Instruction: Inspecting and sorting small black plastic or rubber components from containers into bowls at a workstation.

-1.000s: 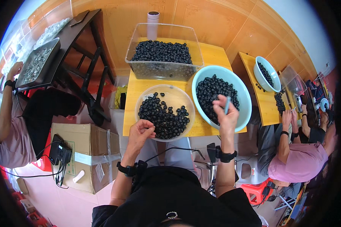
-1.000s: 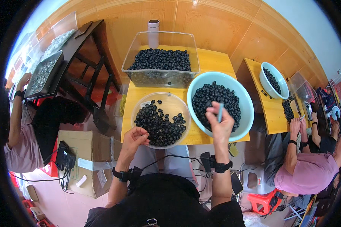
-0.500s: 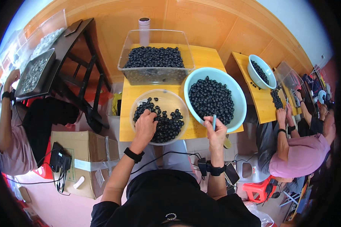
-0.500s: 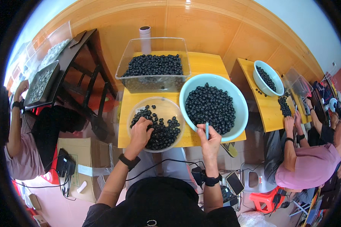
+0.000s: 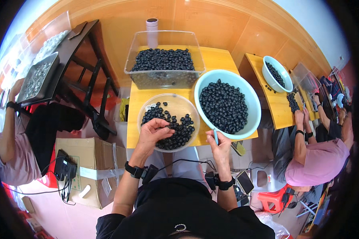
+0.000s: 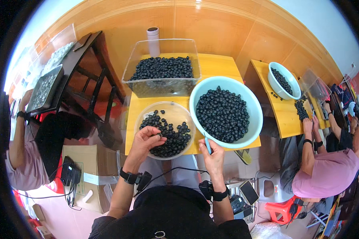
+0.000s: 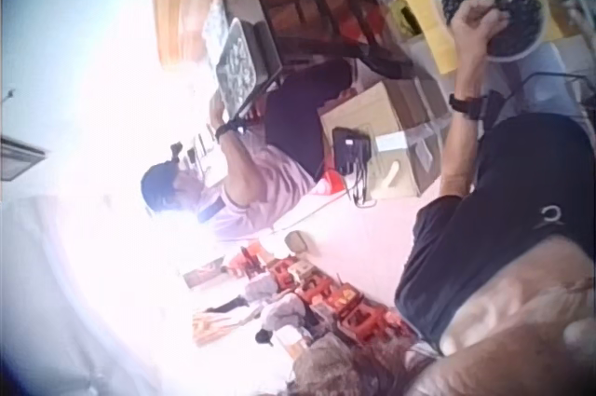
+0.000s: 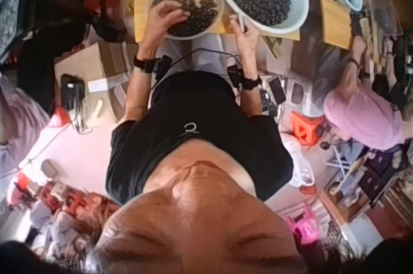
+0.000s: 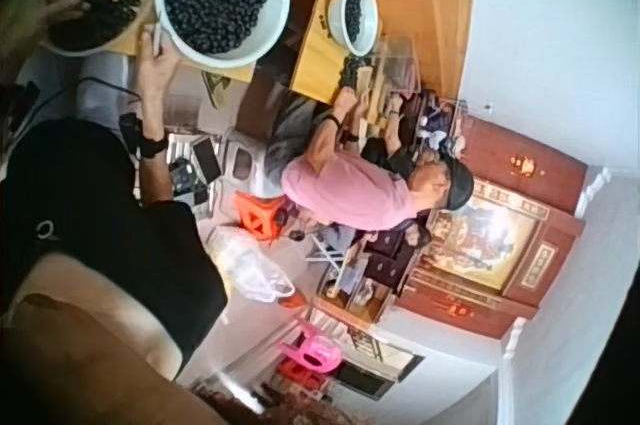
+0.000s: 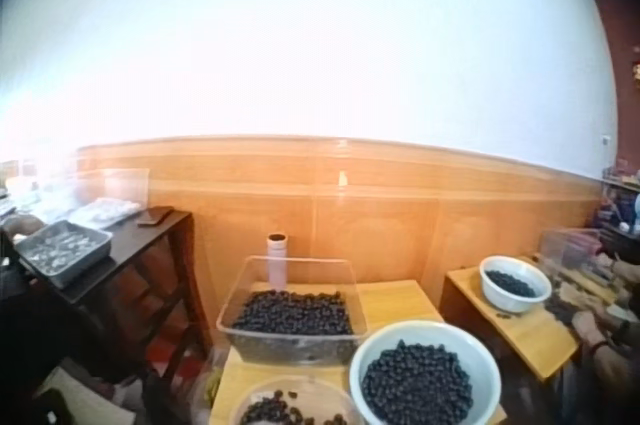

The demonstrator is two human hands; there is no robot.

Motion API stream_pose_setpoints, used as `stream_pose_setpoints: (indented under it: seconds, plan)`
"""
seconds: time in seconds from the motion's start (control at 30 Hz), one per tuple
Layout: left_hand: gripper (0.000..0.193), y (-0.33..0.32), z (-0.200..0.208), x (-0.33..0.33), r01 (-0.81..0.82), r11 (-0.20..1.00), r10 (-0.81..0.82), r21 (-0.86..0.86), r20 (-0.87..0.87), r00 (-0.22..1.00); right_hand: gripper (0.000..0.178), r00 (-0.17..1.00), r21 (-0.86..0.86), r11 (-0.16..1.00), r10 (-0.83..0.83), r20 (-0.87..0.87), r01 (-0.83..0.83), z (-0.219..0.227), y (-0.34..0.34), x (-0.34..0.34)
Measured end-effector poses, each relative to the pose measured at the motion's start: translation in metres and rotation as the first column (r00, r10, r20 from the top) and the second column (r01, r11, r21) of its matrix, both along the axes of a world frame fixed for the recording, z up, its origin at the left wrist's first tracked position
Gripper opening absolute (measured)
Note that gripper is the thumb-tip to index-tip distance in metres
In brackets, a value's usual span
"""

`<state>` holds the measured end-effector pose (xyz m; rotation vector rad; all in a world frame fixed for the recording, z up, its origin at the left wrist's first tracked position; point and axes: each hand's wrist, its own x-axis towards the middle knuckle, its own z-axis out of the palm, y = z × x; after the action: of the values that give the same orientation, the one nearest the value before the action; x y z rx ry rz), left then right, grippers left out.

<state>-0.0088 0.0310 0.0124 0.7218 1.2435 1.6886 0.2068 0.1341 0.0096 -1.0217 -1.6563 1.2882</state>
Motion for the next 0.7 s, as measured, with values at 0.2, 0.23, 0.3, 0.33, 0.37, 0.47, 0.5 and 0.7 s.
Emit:
stream_pose_setpoints:
  seconds: [0.2, 0.23, 0.3, 0.33, 0.37, 0.47, 0.5, 0.7]
  plan:
    - [0.021, -0.018, -0.013, 0.012, 0.081, 0.986, -0.155, 0.146, 0.622, 0.767, 0.015, 0.982, -0.132, 0.978, 0.173, 0.080, -0.162, 0.004, -0.017, -0.013]
    - [0.021, -0.018, -0.013, 0.014, 0.079, 0.986, -0.155, 0.147, 0.624, 0.766, 0.015, 0.981, -0.131, 0.978, 0.174, 0.083, -0.163, 0.007, -0.020, -0.016]
    - [0.023, -0.019, -0.011, 0.019, 0.106, 0.980, -0.191, 0.167, 0.657, 0.730, 0.019, 0.958, 0.047, 0.961, 0.268, 0.103, -0.273, 0.018, -0.026, -0.024]
    - [0.023, -0.019, -0.011, 0.019, 0.106, 0.980, -0.192, 0.169, 0.658, 0.728, 0.022, 0.948, 0.067, 0.952, 0.287, 0.139, -0.298, 0.023, -0.027, -0.025]
    - [0.023, -0.019, -0.011, 0.020, 0.128, 0.972, -0.229, 0.198, 0.658, 0.718, 0.022, 0.948, 0.068, 0.952, 0.286, 0.141, -0.297, 0.028, -0.029, -0.028]
    - [0.024, -0.020, -0.008, 0.022, 0.166, 0.960, -0.276, 0.226, 0.652, 0.707, 0.022, 0.934, 0.293, 0.888, 0.321, 0.155, -0.354, 0.036, -0.032, -0.033]
    - [0.025, -0.021, -0.007, 0.023, 0.179, 0.959, -0.280, 0.219, 0.647, 0.710, 0.022, 0.927, 0.323, 0.870, 0.328, 0.183, -0.372, 0.037, -0.032, -0.034]
    - [0.024, -0.022, -0.007, 0.022, 0.193, 0.946, -0.318, 0.260, 0.634, 0.704, 0.022, 0.884, 0.403, 0.795, 0.342, 0.320, -0.454, 0.045, -0.036, -0.035]
